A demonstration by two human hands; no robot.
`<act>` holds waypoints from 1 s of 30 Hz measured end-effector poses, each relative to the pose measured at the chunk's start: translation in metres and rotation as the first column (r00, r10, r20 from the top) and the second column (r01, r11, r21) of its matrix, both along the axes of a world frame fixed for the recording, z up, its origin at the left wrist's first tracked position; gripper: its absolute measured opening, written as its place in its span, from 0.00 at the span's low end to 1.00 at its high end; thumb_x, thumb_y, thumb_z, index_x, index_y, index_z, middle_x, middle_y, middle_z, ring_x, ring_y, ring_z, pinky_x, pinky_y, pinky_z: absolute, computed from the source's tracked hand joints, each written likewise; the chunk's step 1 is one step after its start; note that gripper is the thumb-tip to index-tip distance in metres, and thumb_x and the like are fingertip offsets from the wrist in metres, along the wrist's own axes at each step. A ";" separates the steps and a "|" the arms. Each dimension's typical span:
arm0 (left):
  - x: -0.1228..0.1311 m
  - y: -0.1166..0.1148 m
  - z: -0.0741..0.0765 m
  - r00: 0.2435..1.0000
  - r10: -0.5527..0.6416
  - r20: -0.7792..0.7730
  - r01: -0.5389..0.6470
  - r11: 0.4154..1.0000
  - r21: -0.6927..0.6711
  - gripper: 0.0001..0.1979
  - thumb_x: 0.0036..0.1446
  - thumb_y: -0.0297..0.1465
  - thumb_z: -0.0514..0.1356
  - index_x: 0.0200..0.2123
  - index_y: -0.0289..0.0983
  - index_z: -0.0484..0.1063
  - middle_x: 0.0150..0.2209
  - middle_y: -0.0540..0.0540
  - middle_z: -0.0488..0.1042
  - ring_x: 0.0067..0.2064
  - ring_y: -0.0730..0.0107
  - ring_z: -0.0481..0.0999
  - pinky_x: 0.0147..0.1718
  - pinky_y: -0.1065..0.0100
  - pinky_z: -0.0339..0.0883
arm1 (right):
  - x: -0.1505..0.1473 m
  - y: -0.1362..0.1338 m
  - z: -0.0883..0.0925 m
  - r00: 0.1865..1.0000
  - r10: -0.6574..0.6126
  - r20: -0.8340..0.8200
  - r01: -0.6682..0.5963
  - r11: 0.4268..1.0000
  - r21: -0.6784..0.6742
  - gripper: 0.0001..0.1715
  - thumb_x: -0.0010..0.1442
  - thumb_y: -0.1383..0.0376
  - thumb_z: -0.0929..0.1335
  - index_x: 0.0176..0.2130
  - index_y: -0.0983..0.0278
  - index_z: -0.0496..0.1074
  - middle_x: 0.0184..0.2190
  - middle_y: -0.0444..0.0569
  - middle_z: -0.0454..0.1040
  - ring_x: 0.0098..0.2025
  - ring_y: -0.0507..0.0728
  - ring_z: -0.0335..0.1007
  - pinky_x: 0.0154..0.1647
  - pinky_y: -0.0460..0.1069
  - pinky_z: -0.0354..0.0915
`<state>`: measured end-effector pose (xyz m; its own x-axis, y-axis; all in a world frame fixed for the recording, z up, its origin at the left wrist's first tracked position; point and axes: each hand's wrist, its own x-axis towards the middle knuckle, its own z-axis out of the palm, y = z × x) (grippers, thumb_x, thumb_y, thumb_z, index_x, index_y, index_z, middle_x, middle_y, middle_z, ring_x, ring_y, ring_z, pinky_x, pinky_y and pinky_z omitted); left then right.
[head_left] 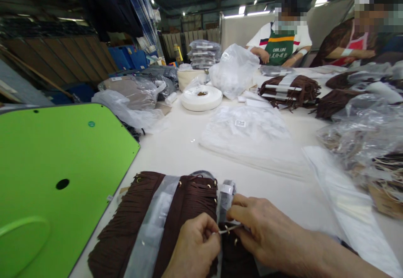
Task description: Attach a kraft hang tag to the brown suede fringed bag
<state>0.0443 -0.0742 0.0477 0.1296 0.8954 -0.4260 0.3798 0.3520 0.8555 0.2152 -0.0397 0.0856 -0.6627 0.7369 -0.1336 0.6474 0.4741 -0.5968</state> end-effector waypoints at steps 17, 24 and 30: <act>-0.001 0.004 -0.007 0.993 -0.059 -0.101 0.066 0.995 0.069 0.04 0.40 0.24 0.52 0.21 0.35 0.65 0.18 0.52 0.64 0.22 0.75 0.62 0.21 0.75 0.51 | -0.017 -0.004 -0.023 1.000 0.023 0.014 -0.024 0.997 0.074 0.07 0.53 0.74 0.62 0.28 0.66 0.67 0.29 0.47 0.67 0.29 0.51 0.63 0.28 0.45 0.56; -0.003 0.007 0.000 0.920 0.155 0.361 -0.107 0.983 -0.150 0.04 0.30 0.29 0.56 0.14 0.34 0.64 0.20 0.50 0.67 0.16 0.81 0.56 0.16 0.74 0.45 | -0.004 -0.002 -0.014 0.997 0.031 -0.073 -0.028 0.999 0.044 0.09 0.51 0.77 0.61 0.30 0.64 0.65 0.33 0.46 0.66 0.31 0.51 0.63 0.28 0.44 0.57; 0.002 0.007 0.004 0.711 0.365 0.601 -0.163 0.917 -0.364 0.04 0.28 0.25 0.56 0.13 0.33 0.62 0.22 0.47 0.72 0.13 0.84 0.55 0.14 0.75 0.39 | 0.008 0.001 -0.021 0.969 -0.046 0.242 -0.054 0.919 0.391 0.12 0.49 0.80 0.62 0.29 0.64 0.68 0.29 0.48 0.67 0.29 0.55 0.62 0.30 0.50 0.55</act>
